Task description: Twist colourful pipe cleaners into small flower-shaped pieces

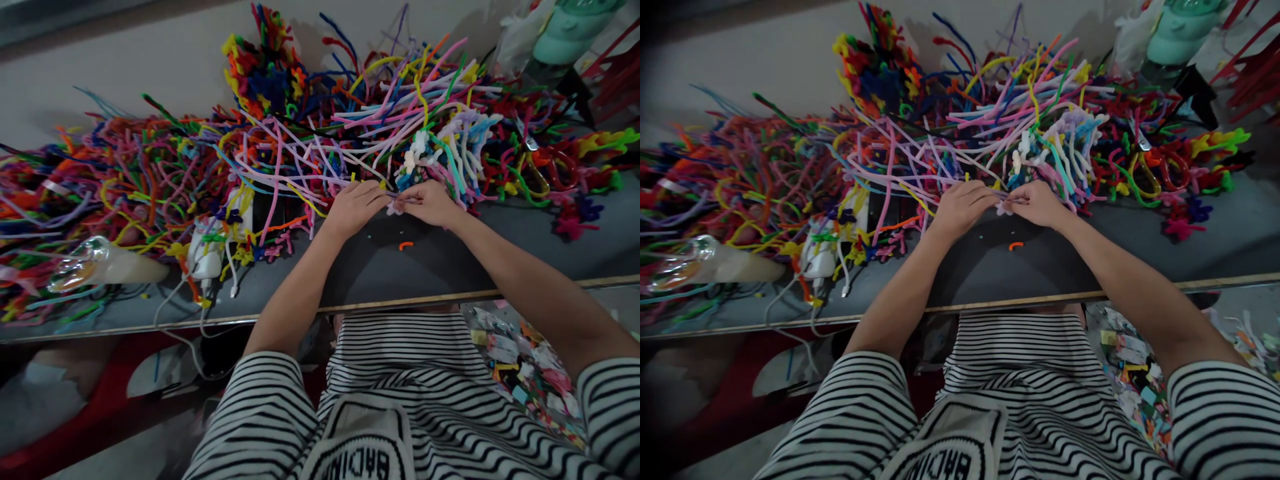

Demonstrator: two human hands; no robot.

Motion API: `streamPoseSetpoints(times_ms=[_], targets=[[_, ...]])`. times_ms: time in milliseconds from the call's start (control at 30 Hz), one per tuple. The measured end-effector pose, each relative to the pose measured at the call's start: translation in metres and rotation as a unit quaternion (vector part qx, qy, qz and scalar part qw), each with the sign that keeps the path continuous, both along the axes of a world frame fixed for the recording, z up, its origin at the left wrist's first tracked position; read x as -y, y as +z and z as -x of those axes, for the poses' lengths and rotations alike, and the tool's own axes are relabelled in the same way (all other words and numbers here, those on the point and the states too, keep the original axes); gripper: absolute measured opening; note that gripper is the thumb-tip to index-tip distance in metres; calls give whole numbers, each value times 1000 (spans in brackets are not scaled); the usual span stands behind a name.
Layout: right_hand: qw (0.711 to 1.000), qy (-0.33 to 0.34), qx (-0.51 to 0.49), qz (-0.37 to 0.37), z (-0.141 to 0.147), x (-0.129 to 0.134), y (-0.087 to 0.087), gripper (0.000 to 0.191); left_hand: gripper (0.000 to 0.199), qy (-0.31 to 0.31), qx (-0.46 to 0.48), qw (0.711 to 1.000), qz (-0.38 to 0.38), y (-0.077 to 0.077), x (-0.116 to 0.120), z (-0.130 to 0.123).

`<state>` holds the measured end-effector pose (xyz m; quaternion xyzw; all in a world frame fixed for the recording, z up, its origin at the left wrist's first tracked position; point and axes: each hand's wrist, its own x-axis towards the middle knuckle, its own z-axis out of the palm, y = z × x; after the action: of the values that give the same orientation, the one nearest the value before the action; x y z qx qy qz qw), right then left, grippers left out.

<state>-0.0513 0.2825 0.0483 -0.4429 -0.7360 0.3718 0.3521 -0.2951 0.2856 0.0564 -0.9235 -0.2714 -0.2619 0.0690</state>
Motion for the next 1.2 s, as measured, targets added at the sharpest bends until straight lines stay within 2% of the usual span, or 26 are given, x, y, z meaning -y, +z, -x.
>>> streamPoseSetpoints(times_ms=[100,200,333,467,533,600,667,767,900,967,1100,1200], targets=[[1000,10,-10,28,2,1,1,36,28,-9,-2,1000,-14,-1,-1,-1],[1000,11,9,19,3,4,4,38,30,-2,0,1000,-5,-1,-1,-2],[996,-8,49,-71,5,13,10,39,32,32,40,998,19,-4,4,-10],[975,-63,111,-180,12,24,15,28,31,87,173,974,114,-9,9,-24],[965,-89,130,-208,15,27,16,26,33,96,250,939,216,-12,9,-30],[964,-101,126,-213,15,28,16,26,38,72,327,882,332,-15,8,-33],[972,-86,102,-196,12,27,17,27,42,28,384,822,420,-16,5,-33],[989,-35,37,-138,5,21,17,31,46,-17,427,763,485,-17,4,-33],[999,14,-26,-28,1,16,16,39,47,-24,468,712,522,-20,7,-35],[999,18,-28,2,2,15,15,42,48,-20,462,716,523,-23,7,-36],[999,14,-19,32,2,12,15,41,52,-9,418,767,486,-28,2,-37],[991,41,-80,97,0,7,14,39,54,-2,409,792,452,-31,-3,-36]])
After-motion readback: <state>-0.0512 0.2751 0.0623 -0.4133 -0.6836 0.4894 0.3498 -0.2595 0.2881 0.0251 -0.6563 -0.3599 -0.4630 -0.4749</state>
